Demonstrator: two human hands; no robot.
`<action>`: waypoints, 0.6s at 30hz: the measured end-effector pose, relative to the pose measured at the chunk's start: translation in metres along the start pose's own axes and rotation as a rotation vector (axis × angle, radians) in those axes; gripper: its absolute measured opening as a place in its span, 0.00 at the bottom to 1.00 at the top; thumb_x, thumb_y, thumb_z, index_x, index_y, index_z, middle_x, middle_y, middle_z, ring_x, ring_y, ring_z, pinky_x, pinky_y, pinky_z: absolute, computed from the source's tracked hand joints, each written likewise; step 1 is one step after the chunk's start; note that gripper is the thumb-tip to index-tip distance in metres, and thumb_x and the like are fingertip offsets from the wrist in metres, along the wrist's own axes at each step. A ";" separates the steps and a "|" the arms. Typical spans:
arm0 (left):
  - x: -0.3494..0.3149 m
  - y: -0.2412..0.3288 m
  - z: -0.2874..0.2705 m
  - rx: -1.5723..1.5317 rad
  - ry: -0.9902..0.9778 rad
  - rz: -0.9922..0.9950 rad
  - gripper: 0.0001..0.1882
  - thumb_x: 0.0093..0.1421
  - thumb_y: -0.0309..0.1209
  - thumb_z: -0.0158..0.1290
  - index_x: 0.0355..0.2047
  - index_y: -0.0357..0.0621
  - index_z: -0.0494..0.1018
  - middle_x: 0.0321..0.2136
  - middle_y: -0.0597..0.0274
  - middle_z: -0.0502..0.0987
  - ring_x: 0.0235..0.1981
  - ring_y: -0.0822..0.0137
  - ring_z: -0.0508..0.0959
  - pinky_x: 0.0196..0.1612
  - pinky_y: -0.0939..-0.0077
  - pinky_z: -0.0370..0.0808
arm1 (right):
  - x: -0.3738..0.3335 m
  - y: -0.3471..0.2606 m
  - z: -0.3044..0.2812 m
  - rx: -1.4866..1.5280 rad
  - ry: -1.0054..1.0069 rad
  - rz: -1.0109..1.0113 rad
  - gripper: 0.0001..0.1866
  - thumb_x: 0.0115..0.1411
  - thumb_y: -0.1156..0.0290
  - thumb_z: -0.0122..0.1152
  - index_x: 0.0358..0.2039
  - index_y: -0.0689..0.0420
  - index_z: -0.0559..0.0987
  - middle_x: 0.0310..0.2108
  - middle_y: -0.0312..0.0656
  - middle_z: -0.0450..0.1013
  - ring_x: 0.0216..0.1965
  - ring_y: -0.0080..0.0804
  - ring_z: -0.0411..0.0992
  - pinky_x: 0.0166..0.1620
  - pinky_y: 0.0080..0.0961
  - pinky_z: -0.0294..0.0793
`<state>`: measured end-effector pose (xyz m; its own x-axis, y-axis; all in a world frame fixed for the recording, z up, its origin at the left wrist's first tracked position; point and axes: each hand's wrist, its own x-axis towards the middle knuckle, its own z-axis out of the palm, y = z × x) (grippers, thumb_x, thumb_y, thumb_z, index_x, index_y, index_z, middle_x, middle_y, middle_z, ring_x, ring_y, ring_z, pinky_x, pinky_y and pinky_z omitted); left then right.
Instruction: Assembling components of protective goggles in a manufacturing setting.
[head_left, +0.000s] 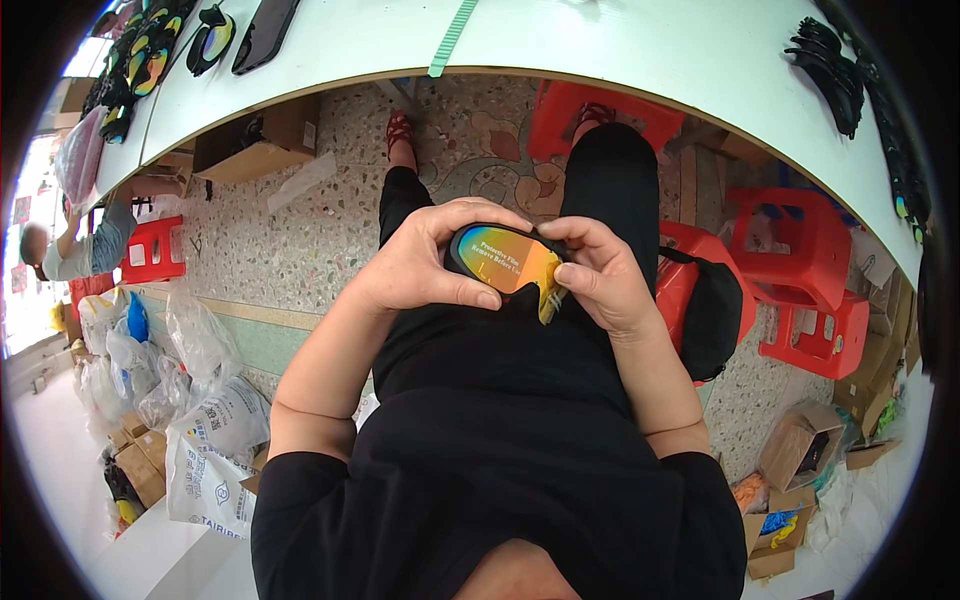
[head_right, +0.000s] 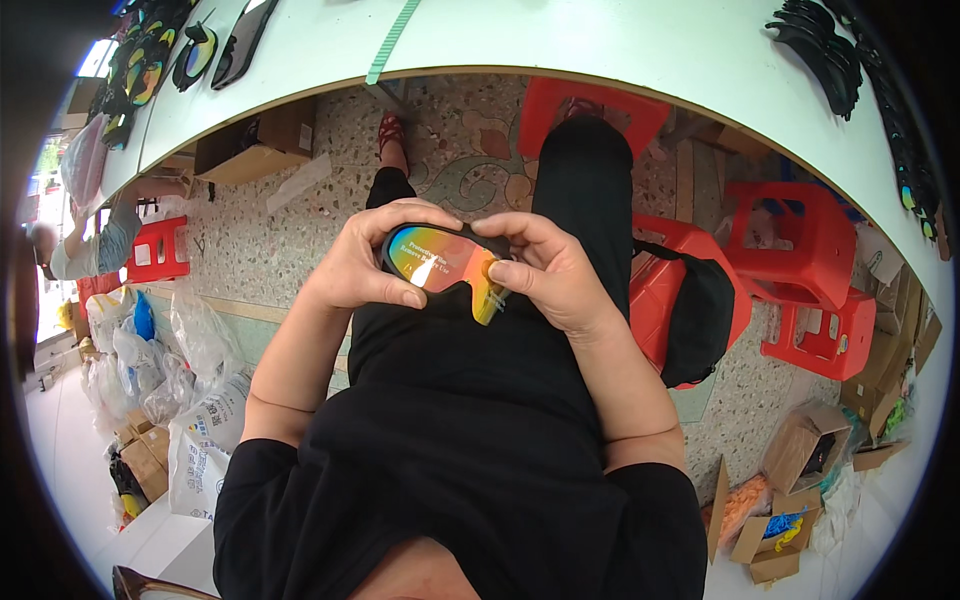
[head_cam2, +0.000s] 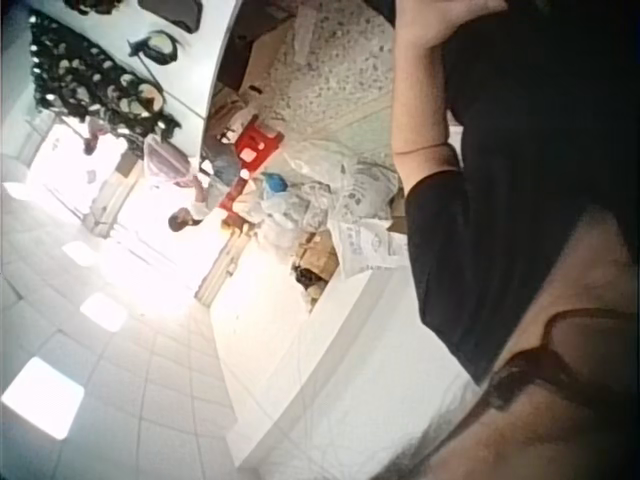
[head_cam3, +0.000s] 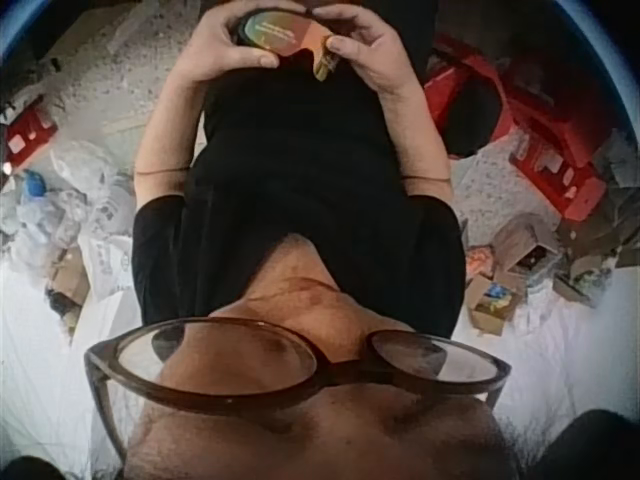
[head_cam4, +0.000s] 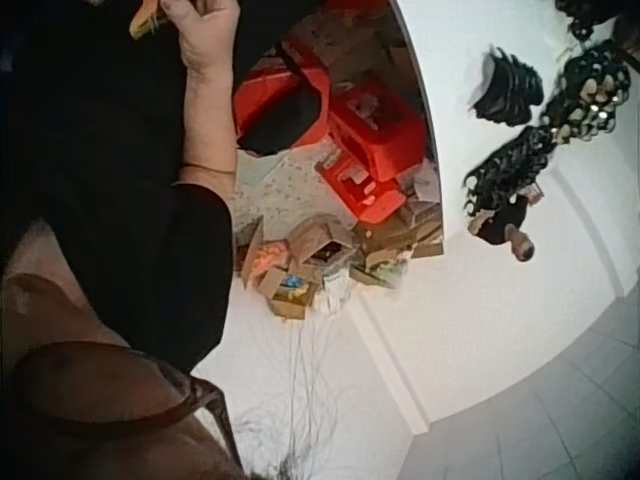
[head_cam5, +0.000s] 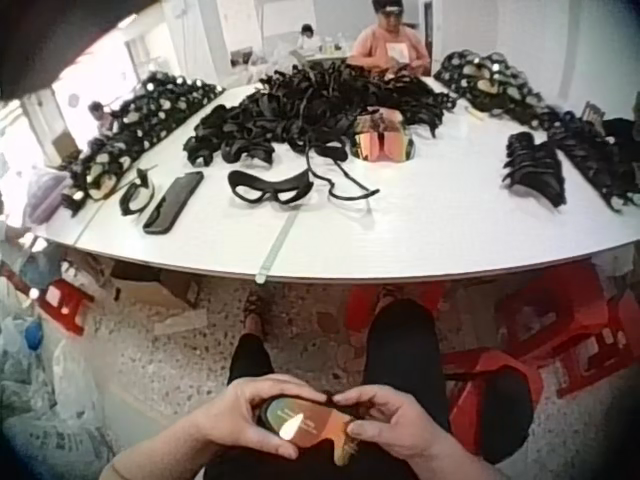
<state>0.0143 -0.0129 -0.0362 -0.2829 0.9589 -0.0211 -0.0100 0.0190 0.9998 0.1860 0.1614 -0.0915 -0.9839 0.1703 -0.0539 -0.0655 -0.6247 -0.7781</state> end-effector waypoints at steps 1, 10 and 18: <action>0.000 0.000 0.000 -0.019 0.001 -0.005 0.35 0.37 0.29 0.75 0.49 0.39 0.76 0.46 0.60 0.77 0.49 0.66 0.76 0.57 0.72 0.70 | -0.001 0.002 -0.003 0.034 0.005 0.037 0.23 0.56 0.77 0.65 0.53 0.62 0.73 0.52 0.43 0.70 0.56 0.31 0.68 0.61 0.29 0.65; 0.000 -0.003 0.002 -0.039 0.016 -0.044 0.36 0.38 0.30 0.74 0.50 0.38 0.75 0.46 0.60 0.77 0.50 0.67 0.76 0.57 0.73 0.70 | 0.001 0.004 -0.003 0.104 0.032 -0.003 0.11 0.60 0.78 0.62 0.44 0.63 0.80 0.44 0.41 0.72 0.46 0.29 0.71 0.53 0.23 0.69; -0.006 -0.007 0.009 -0.361 0.168 -0.185 0.34 0.42 0.29 0.72 0.52 0.38 0.75 0.46 0.61 0.76 0.48 0.69 0.76 0.57 0.73 0.70 | 0.003 -0.002 0.000 -0.605 0.056 -0.381 0.17 0.57 0.76 0.67 0.48 0.61 0.81 0.45 0.39 0.71 0.40 0.25 0.70 0.45 0.20 0.70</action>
<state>0.0247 -0.0159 -0.0434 -0.3968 0.8886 -0.2298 -0.4015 0.0572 0.9141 0.1827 0.1631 -0.0906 -0.9002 0.3411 0.2709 -0.2829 0.0150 -0.9590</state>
